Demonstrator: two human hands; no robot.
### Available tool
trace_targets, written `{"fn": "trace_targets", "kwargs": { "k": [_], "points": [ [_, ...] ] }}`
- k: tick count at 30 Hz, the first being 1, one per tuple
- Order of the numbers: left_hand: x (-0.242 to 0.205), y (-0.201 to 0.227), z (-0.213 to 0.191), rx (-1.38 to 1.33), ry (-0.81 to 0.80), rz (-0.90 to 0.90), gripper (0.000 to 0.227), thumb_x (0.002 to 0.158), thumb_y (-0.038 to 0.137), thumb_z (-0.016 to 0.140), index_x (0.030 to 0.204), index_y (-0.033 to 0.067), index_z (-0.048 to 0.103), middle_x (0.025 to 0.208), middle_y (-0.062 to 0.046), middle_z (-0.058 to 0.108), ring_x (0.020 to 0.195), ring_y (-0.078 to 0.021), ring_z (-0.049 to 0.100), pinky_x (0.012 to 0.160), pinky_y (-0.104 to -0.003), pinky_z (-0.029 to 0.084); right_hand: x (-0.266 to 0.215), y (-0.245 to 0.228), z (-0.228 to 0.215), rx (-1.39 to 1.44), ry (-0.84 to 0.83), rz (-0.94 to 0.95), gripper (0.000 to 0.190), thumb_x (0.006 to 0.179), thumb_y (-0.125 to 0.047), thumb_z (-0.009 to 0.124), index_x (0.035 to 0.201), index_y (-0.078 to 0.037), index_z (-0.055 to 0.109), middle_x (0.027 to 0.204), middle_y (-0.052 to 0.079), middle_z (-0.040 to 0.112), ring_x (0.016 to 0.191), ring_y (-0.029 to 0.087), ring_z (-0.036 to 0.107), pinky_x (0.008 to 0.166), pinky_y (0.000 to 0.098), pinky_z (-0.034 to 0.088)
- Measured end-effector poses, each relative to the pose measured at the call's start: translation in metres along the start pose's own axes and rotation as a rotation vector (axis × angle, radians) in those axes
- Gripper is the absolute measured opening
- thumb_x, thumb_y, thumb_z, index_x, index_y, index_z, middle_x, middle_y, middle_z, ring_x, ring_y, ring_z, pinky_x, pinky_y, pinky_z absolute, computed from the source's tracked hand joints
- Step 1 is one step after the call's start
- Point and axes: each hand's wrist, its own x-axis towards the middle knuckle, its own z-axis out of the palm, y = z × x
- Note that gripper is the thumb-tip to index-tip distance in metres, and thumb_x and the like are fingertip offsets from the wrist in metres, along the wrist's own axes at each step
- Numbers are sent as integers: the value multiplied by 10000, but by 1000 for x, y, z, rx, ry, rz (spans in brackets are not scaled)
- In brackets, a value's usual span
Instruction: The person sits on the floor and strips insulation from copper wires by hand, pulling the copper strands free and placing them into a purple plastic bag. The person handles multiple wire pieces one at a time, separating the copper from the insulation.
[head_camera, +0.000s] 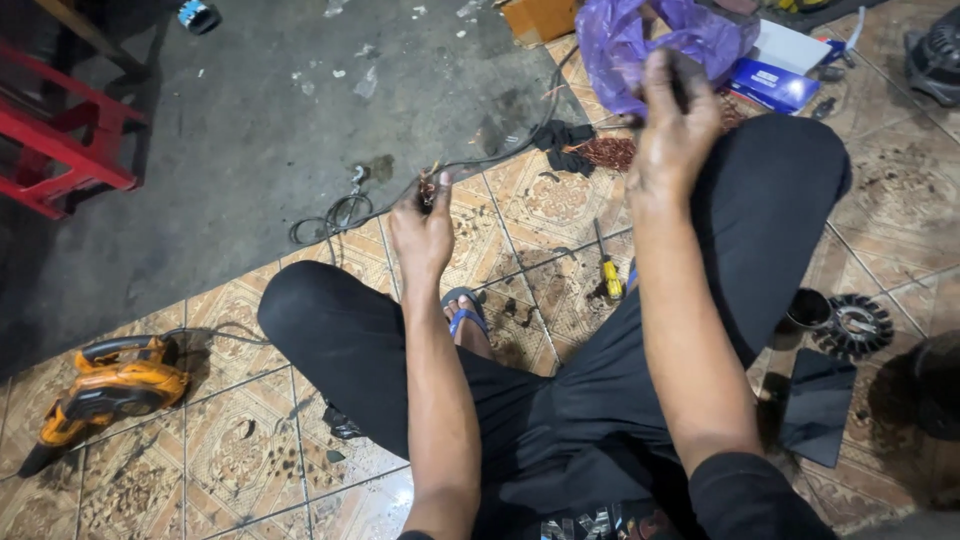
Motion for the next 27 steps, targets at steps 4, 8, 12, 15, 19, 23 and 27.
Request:
{"fn": "trace_targets", "kwargs": {
  "k": [4, 8, 12, 15, 19, 23, 27],
  "points": [
    [8, -14, 2, 268, 48, 42, 519, 1028, 449, 517, 1227, 2, 691, 562, -83, 586, 439, -228, 516, 408, -379, 401, -9, -1, 8, -106, -173, 116, 454, 838, 35, 769, 1221, -169, 634, 1195, 58, 671, 1127, 231, 661, 1002, 332, 606],
    [15, -26, 10, 437, -22, -69, 518, 1011, 488, 472, 1329, 124, 660, 965, -173, 767, 871, -400, 715, 692, -503, 543, -28, -17, 21, -496, -361, -63, 520, 864, 75, 741, 1304, -118, 540, 1316, 83, 628, 1222, 245, 618, 1125, 346, 499],
    [9, -16, 9, 430, -87, -100, 439, 1041, 455, 565, 1027, 36, 697, 749, -139, 706, 673, -321, 673, 607, -457, 509, -30, -18, 17, -499, -381, -240, 352, 928, -96, 737, 1240, -159, 587, 1269, 60, 634, 1144, 235, 606, 1014, 377, 522],
    [11, -16, 9, 450, -93, -88, 511, 1036, 492, 479, 1283, 82, 660, 867, -159, 760, 767, -359, 718, 654, -487, 552, -26, -22, 14, -452, -309, -194, 245, 915, -125, 759, 1118, -145, 622, 1159, 44, 689, 1039, 206, 673, 917, 287, 580],
    [24, -43, 15, 415, -63, -58, 455, 998, 518, 543, 1150, 116, 694, 881, -148, 749, 825, -382, 690, 706, -493, 531, -23, -13, 12, -87, -263, 139, 139, 895, -42, 753, 953, -99, 640, 818, 19, 615, 553, 58, 478, 386, 204, 392],
    [41, -82, 31, 440, 4, 116, 408, 973, 534, 561, 1106, 188, 730, 848, -219, 731, 831, -494, 672, 669, -546, 491, -23, -10, 22, 71, -49, 131, 139, 833, -69, 774, 903, -130, 671, 690, 25, 629, 487, 108, 557, 322, 241, 345],
    [17, -32, 14, 402, -17, 71, 397, 1005, 469, 566, 1091, 124, 743, 954, -214, 747, 926, -505, 665, 792, -553, 498, -9, -20, 5, 168, -91, 61, 97, 885, -41, 733, 887, -86, 648, 700, 20, 614, 502, 95, 544, 362, 235, 364]
  ]
}}
